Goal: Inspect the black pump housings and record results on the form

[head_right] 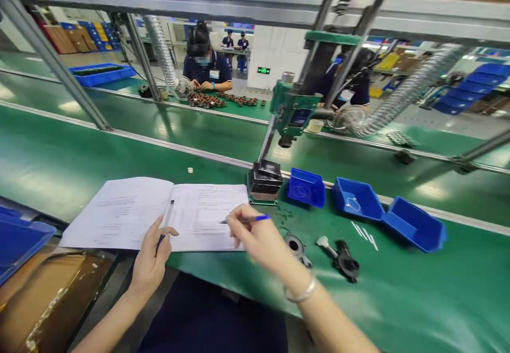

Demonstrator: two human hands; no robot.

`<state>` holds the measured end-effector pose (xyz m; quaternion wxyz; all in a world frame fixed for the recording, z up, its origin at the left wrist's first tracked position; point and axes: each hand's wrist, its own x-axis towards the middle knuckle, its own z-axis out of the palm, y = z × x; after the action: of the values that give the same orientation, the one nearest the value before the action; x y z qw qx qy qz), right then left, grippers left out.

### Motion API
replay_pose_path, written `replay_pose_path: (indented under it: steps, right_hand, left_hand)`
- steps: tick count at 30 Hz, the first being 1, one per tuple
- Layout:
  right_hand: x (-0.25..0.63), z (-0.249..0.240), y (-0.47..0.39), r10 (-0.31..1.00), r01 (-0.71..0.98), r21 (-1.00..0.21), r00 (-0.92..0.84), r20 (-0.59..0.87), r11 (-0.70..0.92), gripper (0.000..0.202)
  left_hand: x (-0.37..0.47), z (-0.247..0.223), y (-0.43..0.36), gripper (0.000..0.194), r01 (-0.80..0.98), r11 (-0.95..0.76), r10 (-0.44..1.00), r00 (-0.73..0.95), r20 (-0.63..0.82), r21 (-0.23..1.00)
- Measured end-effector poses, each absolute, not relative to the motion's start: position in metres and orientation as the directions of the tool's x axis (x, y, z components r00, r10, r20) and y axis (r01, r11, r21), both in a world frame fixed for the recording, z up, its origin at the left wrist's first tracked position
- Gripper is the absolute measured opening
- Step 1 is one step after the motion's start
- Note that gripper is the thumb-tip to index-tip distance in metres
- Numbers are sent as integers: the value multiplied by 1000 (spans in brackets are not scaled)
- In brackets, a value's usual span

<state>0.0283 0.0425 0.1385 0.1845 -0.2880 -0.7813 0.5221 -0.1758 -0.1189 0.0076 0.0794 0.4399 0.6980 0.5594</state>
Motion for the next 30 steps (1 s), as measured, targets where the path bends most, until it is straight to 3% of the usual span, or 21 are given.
replay_pose_path:
  steps: [4,6,10,12,19,24,30]
  right_hand:
    - [-23,78,37,631,161,-933,-771,85,321,22]
    - [-35,59,33,650,168,-914,-749,125,369,20]
    - [-46,38,27,623,173,-834,-745,237,524,17]
    - [-51,34,25,586,161,-785,-756,292,598,22]
    - [-85,27,14,488,259,-582,-828,277,771,28]
    - [-111,20,7,404,259,-440,-872,276,860,29]
    - [-122,25,8,365,266,-338,-889,277,903,41]
  left_hand:
    - [-196,25,-120,51,334,52,698,-686,205,941]
    - [-206,27,-118,47,368,135,709,-684,170,920]
    - [-221,13,-108,44,744,261,800,-524,294,615]
    - [-226,2,-99,46,829,271,814,-469,343,489]
    - [-245,-12,-80,44,890,303,826,-424,373,341]
    - [-255,-5,-83,40,906,266,833,-388,394,329]
    - [-247,11,-104,48,854,280,750,-480,456,438]
